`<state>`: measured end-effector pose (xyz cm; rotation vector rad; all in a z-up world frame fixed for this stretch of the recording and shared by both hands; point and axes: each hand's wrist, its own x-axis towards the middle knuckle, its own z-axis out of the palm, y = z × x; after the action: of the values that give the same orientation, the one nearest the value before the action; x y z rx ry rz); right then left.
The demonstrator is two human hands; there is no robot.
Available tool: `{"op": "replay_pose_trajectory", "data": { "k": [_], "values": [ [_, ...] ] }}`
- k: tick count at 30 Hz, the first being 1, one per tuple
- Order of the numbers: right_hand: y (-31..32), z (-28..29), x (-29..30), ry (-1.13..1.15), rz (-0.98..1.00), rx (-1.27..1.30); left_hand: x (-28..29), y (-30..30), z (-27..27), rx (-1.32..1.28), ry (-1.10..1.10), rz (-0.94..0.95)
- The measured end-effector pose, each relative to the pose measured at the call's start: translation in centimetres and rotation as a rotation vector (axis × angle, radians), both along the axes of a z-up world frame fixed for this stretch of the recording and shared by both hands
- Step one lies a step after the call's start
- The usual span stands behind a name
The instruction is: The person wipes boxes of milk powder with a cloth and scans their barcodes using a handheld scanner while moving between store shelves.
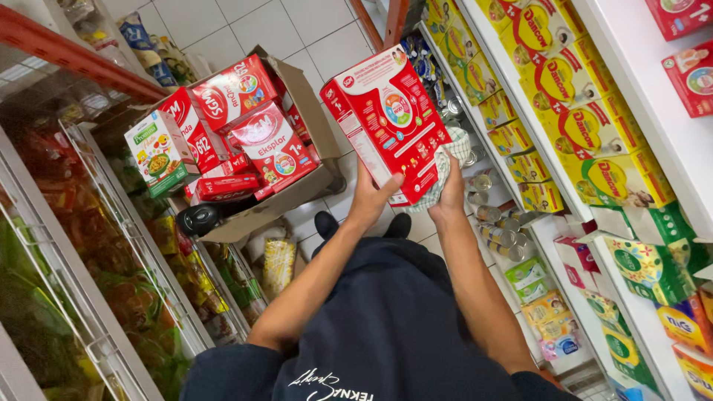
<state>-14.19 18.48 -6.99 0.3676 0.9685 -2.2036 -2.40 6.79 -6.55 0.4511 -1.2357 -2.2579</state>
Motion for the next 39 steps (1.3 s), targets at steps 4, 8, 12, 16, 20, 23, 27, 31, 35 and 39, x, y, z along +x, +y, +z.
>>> {"op": "replay_pose_trajectory", "data": {
  "k": [4, 8, 12, 16, 20, 23, 27, 31, 35, 39],
  "values": [
    [-0.7, -0.3, 1.2, 0.200, -0.054, 0.138, 0.2, 0.0, 0.1, 0.043, -0.117, 0.042],
    [-2.2, -0.8, 2.1, 0.377, -0.086, 0.227, -0.4, -0.9, -0.4, 0.295, -0.112, 0.108],
    [-3.6, -0.3, 4.2, 0.575, 0.026, 0.267, -1.7, -0.2, -0.8, 0.261, -0.034, 0.219],
    [-3.3, 2.5, 7.2, 1.202, 0.176, 0.490, -2.1, -1.2, -0.2, 0.226, -0.088, 0.252],
    [-3.1, 4.1, 6.8, 1.520, 0.390, 0.691, -0.4, -3.9, 2.2, -0.428, -0.362, 0.230],
    [-2.5, 3.5, 4.1, 1.450, 0.511, 0.666, 1.7, -4.5, 5.6, -0.495, -0.510, 0.114],
    [-2.5, 1.1, 2.5, 1.130, 0.404, 0.497, 3.1, -3.0, 10.3, -0.592, -0.475, 0.073],
    [-2.2, -0.4, 2.7, 1.008, 0.332, 0.450, 3.5, -1.5, 12.1, -0.578, -0.400, 0.062],
    [-2.4, -0.1, 2.7, 0.691, 0.393, 0.223, 4.4, -2.5, 11.4, -0.887, -0.194, 0.061],
    [-3.9, 0.7, 2.6, 0.517, 0.363, -0.001, 4.9, -3.6, 10.4, -0.835, -0.173, 0.008]
  ]
}}
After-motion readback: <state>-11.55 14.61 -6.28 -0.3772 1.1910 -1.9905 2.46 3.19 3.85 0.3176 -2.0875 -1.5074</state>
